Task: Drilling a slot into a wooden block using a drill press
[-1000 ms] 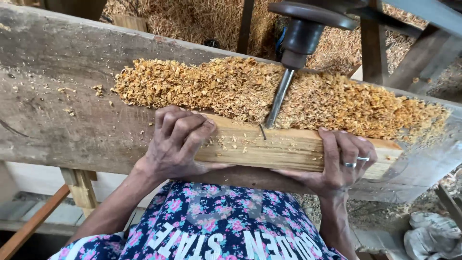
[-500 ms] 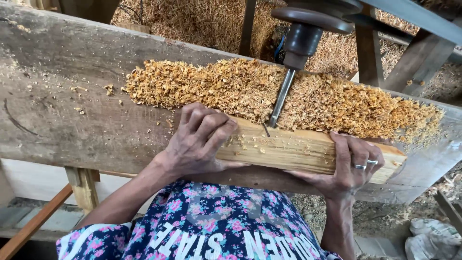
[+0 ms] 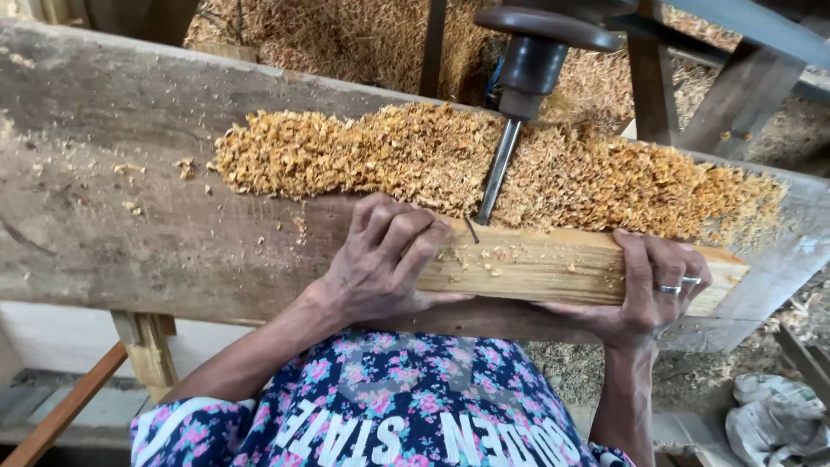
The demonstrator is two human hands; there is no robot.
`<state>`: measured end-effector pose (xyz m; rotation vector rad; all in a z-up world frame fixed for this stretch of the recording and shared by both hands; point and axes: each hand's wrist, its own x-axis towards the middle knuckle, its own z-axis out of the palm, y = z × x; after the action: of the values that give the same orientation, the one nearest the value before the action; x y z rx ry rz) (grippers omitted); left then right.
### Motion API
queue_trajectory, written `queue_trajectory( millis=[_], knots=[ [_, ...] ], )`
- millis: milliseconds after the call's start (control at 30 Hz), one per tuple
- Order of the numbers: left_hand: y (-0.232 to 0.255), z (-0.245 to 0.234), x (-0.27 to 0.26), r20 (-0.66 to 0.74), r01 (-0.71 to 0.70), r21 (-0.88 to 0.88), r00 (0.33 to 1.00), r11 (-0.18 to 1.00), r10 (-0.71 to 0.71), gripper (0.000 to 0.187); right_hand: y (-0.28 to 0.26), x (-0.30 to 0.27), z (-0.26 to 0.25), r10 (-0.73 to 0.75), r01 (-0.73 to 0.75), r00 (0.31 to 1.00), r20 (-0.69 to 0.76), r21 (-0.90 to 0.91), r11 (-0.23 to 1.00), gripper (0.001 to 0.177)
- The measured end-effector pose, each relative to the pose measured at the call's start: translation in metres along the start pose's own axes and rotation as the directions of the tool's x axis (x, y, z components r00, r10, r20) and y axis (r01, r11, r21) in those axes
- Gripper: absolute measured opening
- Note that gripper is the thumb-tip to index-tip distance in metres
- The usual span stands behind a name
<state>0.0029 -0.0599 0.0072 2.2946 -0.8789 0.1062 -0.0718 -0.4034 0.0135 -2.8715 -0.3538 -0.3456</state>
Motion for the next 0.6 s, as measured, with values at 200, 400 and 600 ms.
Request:
queue_trajectory(
  millis=[200,400,600],
  knots=[
    [-0.021,0.002,-0.027,0.028,-0.013,0.029,1.0,0.999,0.012,0.072,-0.03,0.015,0.004,0.014,-0.014,1.0,0.027,0.016,1.0,0.111],
    [-0.023,-0.018,-0.022,-0.008,0.016,-0.014,1.0,1.0,-0.016,0.07,-0.039,0.019,0.009,-0.001,0.0,1.0,0.021,0.012,1.0,0.112],
    [-0.03,-0.023,-0.03,-0.008,0.002,0.033,1.0,0.999,-0.002,0.074,-0.049,0.023,0.018,-0.006,0.006,1.0,-0.018,-0.017,1.0,0.112]
  ],
)
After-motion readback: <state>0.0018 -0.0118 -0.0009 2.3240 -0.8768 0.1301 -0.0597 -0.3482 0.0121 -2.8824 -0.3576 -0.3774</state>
